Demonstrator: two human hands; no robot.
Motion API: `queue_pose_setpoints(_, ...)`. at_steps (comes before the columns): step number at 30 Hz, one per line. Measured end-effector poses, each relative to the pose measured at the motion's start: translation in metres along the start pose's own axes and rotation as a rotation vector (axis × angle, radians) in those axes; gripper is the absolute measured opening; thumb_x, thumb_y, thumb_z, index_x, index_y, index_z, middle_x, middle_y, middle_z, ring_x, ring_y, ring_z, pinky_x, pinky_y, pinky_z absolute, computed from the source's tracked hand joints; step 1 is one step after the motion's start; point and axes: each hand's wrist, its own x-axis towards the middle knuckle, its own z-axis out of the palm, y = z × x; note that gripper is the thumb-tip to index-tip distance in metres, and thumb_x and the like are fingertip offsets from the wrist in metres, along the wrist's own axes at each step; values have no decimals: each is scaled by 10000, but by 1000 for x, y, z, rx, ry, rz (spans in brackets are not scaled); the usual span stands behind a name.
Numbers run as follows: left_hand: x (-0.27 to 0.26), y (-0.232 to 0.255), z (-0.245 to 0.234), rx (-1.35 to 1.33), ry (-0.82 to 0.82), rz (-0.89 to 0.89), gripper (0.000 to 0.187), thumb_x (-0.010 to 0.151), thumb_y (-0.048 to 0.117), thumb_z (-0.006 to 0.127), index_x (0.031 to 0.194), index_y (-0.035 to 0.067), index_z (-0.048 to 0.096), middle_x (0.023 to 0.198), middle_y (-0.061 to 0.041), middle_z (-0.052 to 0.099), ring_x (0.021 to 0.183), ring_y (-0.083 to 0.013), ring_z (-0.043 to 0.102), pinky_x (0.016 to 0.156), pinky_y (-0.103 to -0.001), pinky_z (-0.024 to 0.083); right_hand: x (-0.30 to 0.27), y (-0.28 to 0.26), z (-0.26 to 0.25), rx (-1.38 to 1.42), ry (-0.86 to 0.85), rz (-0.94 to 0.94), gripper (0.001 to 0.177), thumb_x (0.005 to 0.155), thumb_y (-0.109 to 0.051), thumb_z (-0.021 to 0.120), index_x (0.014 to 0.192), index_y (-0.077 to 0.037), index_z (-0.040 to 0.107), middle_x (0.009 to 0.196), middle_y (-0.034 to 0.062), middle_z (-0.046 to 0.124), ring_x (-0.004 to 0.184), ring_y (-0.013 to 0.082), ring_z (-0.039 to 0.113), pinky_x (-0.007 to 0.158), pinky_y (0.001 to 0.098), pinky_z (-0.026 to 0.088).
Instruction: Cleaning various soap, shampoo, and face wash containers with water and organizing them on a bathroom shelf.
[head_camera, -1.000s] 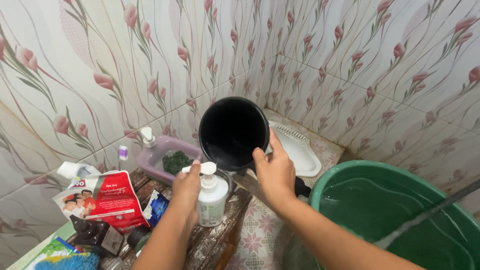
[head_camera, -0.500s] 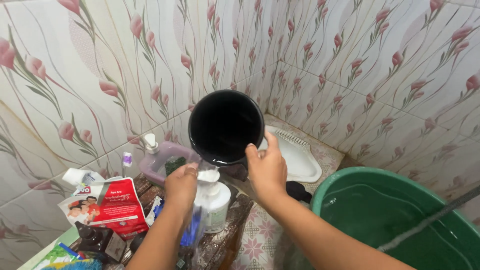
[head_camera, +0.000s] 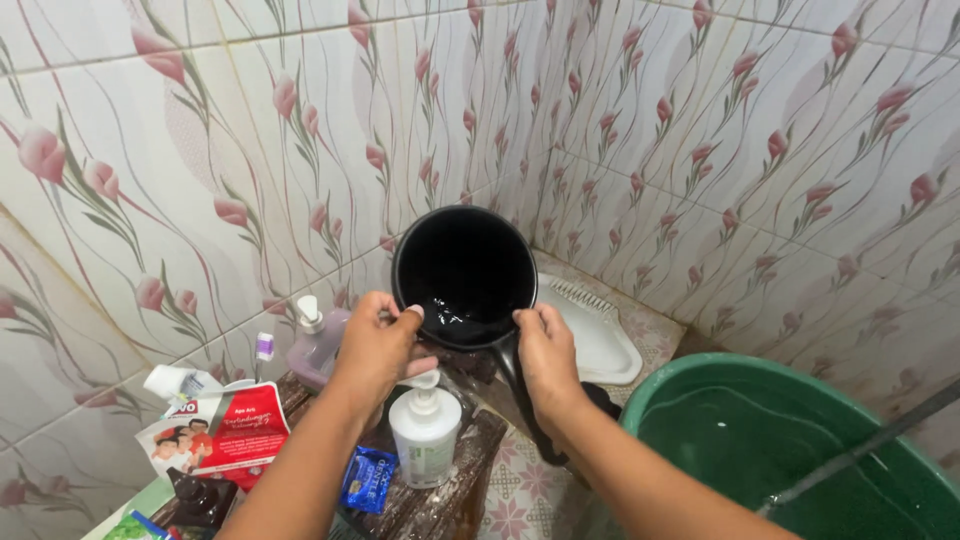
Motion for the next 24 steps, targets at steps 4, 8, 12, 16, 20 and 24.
queue_pose_setpoints(4,2,0,12,19,-8,60,216,909,134,655,909,126,439,743,-12,464,642,-154,527,604,-394,640,12,21,-5,171,114,364,390,1069,-361,462,899,-43,612,757,58,526,662,182,488,646,327,418)
queue_pose_setpoints(8,-15,-1,20,264,18,228,228,918,178,686,896,107,470,738,-23,510,615,-139,566,549,-346,605,12,2,-5,716,15,740,293,1048,-197,387,868,-126,607,729,12,553,663,160,516,645,330,465)
queue_pose_setpoints(12,-39,5,28,473,74,309,224,916,222,696,894,113,500,631,-71,610,531,-165,642,518,-326,504,23,10,-8,666,22,983,340,1020,-165,321,770,-157,551,650,17,563,550,158,478,561,322,444)
queue_pose_setpoints(16,-47,9,30,495,110,314,234,913,225,705,893,111,502,598,-63,581,526,-169,612,511,-336,483,67,105,-23,955,152,1334,317,938,-49,367,673,-160,501,555,-17,473,389,66,325,351,205,272)
queue_pose_setpoints(20,-43,7,32,373,112,285,253,907,224,708,898,106,484,641,-41,553,526,-159,619,506,-328,508,19,32,-19,876,107,1095,238,1001,-188,368,779,-178,453,642,-40,446,483,118,452,437,269,359)
queue_pose_setpoints(24,-36,0,31,311,145,315,255,906,207,722,882,90,496,662,-23,550,538,-134,593,504,-319,532,-31,-61,-8,552,3,932,460,1037,-417,217,972,-103,547,735,-3,538,597,119,565,559,307,431)
